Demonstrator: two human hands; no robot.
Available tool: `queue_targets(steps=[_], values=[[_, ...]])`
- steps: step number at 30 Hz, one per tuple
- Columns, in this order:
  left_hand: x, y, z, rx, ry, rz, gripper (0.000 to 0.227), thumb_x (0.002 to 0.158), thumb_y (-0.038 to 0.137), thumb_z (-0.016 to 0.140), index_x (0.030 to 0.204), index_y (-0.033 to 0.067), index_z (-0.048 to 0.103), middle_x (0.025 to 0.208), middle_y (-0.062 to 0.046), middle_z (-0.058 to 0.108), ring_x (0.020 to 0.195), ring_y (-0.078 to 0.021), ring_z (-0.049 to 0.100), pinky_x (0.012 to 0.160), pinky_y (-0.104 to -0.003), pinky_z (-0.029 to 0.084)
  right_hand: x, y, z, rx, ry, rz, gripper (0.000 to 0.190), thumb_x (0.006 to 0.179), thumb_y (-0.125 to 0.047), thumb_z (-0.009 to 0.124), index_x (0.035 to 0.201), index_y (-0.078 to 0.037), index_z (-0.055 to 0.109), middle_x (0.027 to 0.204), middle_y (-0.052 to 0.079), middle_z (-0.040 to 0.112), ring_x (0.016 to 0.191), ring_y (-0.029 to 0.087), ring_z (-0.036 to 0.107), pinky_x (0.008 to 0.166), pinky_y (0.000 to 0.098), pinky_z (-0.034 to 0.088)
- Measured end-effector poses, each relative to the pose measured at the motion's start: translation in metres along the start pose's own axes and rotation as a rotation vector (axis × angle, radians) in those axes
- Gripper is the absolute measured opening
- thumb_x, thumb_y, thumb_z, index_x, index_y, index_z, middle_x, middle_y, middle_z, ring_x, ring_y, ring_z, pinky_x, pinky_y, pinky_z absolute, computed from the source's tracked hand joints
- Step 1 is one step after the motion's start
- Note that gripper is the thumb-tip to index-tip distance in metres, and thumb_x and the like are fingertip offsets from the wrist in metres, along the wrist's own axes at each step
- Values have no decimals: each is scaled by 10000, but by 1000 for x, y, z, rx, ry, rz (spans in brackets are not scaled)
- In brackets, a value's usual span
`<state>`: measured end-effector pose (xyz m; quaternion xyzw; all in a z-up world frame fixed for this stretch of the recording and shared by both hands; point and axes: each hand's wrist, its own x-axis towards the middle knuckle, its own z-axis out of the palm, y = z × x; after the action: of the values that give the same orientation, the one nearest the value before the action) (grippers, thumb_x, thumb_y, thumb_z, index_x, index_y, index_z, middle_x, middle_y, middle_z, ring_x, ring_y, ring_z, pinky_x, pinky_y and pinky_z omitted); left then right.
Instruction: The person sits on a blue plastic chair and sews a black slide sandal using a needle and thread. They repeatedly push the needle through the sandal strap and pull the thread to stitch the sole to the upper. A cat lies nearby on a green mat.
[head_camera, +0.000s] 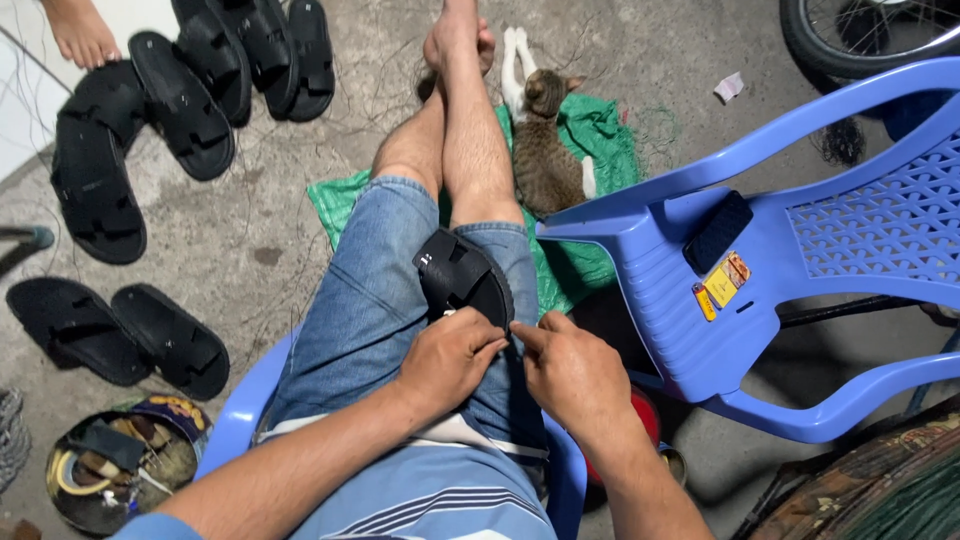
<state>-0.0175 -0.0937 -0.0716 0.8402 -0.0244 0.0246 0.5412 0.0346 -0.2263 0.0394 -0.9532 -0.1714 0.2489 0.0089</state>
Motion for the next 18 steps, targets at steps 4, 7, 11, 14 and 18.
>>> queue_targets(steps=[4, 7, 11, 14, 18], values=[[2, 3, -6, -74, 9, -22, 91, 786, 180, 644, 848, 170, 710, 751, 5, 644, 709, -203, 644, 596, -266, 512, 5, 21, 13, 158, 15, -58, 310, 720, -205, 581, 995, -307, 682, 792, -18, 589, 674, 267, 628, 593, 356, 523], [3, 3, -11, -150, 34, -21, 90, 772, 159, 664, 843, 147, 717, 741, -18, 650, 707, -232, 649, 584, -280, 517, 10, 35, 29, 370, 119, -159, 270, 717, -168, 633, 959, -259, 708, 807, -13, 627, 713, 256, 649, 604, 345, 528], [1, -3, -5, -136, 21, -1, 73, 767, 178, 673, 825, 155, 711, 747, -1, 639, 717, -213, 646, 595, -264, 513, 13, 33, 41, 220, 297, -312, 230, 682, -199, 671, 904, -249, 704, 795, -25, 628, 717, 232, 639, 613, 334, 516], [6, 0, -14, -79, -31, 9, 67, 766, 198, 664, 817, 178, 704, 759, 21, 639, 733, -198, 646, 602, -269, 518, 9, 32, 45, 137, 355, -295, 214, 681, -239, 662, 888, -290, 687, 798, -54, 617, 719, 204, 636, 606, 321, 516], [14, 16, -63, 271, -548, -29, 180, 852, 320, 502, 893, 212, 640, 877, -20, 608, 820, -268, 597, 636, -443, 467, -13, 7, 41, 143, 260, -326, 338, 787, -194, 599, 1125, -183, 582, 905, 45, 561, 658, 305, 592, 448, 458, 465]])
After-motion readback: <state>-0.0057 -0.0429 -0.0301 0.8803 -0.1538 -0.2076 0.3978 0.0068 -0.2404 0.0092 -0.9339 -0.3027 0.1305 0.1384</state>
